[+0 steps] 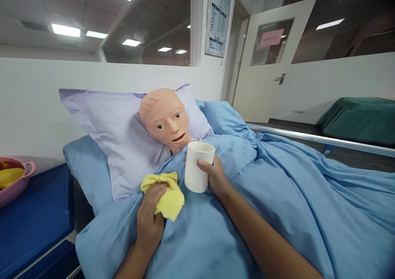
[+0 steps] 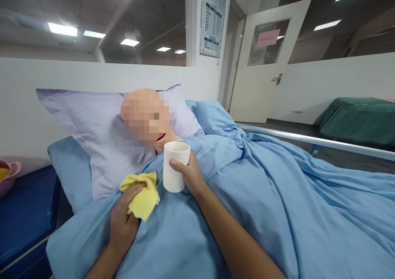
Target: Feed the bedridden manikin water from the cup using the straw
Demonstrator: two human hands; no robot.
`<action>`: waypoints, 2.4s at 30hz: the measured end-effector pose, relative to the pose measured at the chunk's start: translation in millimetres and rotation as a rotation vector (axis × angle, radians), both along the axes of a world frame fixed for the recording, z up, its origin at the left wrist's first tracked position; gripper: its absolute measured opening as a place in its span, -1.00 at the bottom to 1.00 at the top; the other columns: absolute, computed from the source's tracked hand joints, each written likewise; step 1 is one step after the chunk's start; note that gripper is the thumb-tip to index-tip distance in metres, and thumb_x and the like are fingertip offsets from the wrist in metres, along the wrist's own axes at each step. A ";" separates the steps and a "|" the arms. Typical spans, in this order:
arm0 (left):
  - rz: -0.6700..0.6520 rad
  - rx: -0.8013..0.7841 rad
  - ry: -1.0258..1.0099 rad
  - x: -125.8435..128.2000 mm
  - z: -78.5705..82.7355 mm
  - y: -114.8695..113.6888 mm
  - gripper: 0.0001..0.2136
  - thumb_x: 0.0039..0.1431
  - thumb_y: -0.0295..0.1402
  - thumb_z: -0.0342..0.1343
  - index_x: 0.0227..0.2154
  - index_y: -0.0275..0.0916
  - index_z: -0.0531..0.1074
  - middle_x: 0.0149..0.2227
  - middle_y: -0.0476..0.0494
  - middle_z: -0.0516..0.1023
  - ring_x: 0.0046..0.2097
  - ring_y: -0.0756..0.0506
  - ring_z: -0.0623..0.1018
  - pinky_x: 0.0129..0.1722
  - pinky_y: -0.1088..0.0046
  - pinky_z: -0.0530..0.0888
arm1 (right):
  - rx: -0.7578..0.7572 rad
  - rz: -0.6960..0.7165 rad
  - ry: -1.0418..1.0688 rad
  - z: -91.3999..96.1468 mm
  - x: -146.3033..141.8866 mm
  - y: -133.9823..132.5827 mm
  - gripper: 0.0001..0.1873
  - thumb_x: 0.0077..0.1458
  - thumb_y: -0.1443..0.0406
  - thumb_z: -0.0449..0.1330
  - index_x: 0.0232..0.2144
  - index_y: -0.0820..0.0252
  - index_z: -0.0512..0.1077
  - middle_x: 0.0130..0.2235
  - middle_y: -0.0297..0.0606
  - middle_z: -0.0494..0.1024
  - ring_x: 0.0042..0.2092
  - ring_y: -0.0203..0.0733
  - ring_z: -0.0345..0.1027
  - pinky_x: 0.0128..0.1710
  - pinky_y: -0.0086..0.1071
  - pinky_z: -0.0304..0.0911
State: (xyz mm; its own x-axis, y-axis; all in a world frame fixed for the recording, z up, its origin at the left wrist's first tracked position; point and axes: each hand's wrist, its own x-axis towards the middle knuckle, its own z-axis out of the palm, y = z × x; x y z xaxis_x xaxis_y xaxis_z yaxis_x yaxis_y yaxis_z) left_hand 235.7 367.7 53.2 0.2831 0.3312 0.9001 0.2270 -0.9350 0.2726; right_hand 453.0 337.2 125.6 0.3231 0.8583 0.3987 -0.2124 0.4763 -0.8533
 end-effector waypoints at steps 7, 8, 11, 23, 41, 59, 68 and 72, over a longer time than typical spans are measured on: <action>-0.041 -0.076 0.017 -15.5 -10.6 -11.6 -0.61 0.25 -0.57 -0.04 0.10 -0.18 0.39 0.08 -0.09 0.56 0.19 -0.02 0.48 0.28 0.41 0.37 | -0.087 0.114 -0.201 3.1 -3.8 -6.9 -0.30 -0.22 -0.04 0.48 -0.07 0.14 0.44 -0.21 -0.16 0.64 -0.21 0.00 0.51 -0.28 -0.22 0.43; -0.039 -0.076 0.014 -16.8 -11.8 -11.9 -0.61 0.25 -0.57 -0.03 0.10 -0.17 0.39 0.07 -0.09 0.57 0.19 -0.02 0.49 0.28 0.41 0.36 | -0.098 0.124 -0.213 2.5 -3.8 -7.1 -0.28 -0.22 -0.05 0.48 -0.06 0.15 0.44 -0.20 -0.16 0.63 -0.20 0.00 0.51 -0.28 -0.23 0.42; -0.042 -0.071 0.006 -18.8 -13.8 -12.3 -0.61 0.23 -0.56 -0.01 0.08 -0.16 0.41 0.07 -0.08 0.57 0.18 -0.04 0.50 0.29 0.40 0.37 | -0.134 0.142 -0.237 1.1 -3.7 -6.7 -0.26 -0.21 -0.06 0.48 -0.03 0.15 0.44 -0.16 -0.14 0.61 -0.16 0.01 0.49 -0.29 -0.25 0.41; -0.019 -0.063 -0.009 -19.6 -14.5 -13.6 -0.61 0.21 -0.57 0.00 0.07 -0.16 0.43 0.04 -0.09 0.59 0.16 -0.04 0.52 0.24 0.42 0.43 | -0.192 0.165 -0.117 4.2 -6.9 -3.1 -0.39 -0.17 -0.04 0.46 -0.14 0.14 0.47 -0.24 -0.18 0.63 -0.25 -0.05 0.51 -0.33 -0.29 0.41; 0.060 -0.069 0.020 -20.5 -17.2 -17.6 -0.64 0.24 -0.53 0.01 0.05 -0.12 0.43 0.02 -0.08 0.61 0.13 -0.07 0.56 0.22 0.33 0.47 | -0.248 0.110 0.021 11.3 -13.0 1.1 -0.48 -0.04 -0.01 0.39 -0.13 0.19 0.49 -0.28 -0.13 0.68 -0.32 -0.03 0.56 -0.41 -0.30 0.41; 0.059 -0.082 -0.002 -18.8 -10.5 -21.2 -0.65 0.23 -0.55 0.01 0.01 -0.12 0.47 -0.02 -0.07 0.64 0.09 -0.07 0.58 0.19 0.34 0.50 | -0.241 0.131 -0.038 9.0 -12.2 0.2 -0.47 -0.03 -0.02 0.39 -0.10 0.15 0.48 -0.26 -0.15 0.67 -0.30 -0.01 0.56 -0.41 -0.29 0.43; 0.047 -0.096 0.008 -19.1 -12.2 -21.4 -0.64 0.23 -0.57 0.01 0.03 -0.12 0.45 -0.01 -0.07 0.62 0.11 -0.05 0.56 0.23 0.36 0.46 | -0.236 0.128 -0.091 7.5 -12.8 -1.7 -0.42 -0.04 -0.03 0.41 -0.04 0.12 0.46 -0.24 -0.18 0.65 -0.28 -0.02 0.55 -0.38 -0.28 0.44; 0.044 -0.098 0.017 -18.9 -13.6 -21.4 -0.63 0.24 -0.57 0.00 0.04 -0.13 0.44 0.01 -0.07 0.61 0.12 -0.04 0.55 0.26 0.35 0.43 | -0.234 0.130 -0.097 8.0 -12.7 -1.6 -0.42 -0.03 -0.03 0.40 -0.05 0.13 0.47 -0.23 -0.18 0.64 -0.27 -0.04 0.54 -0.38 -0.29 0.43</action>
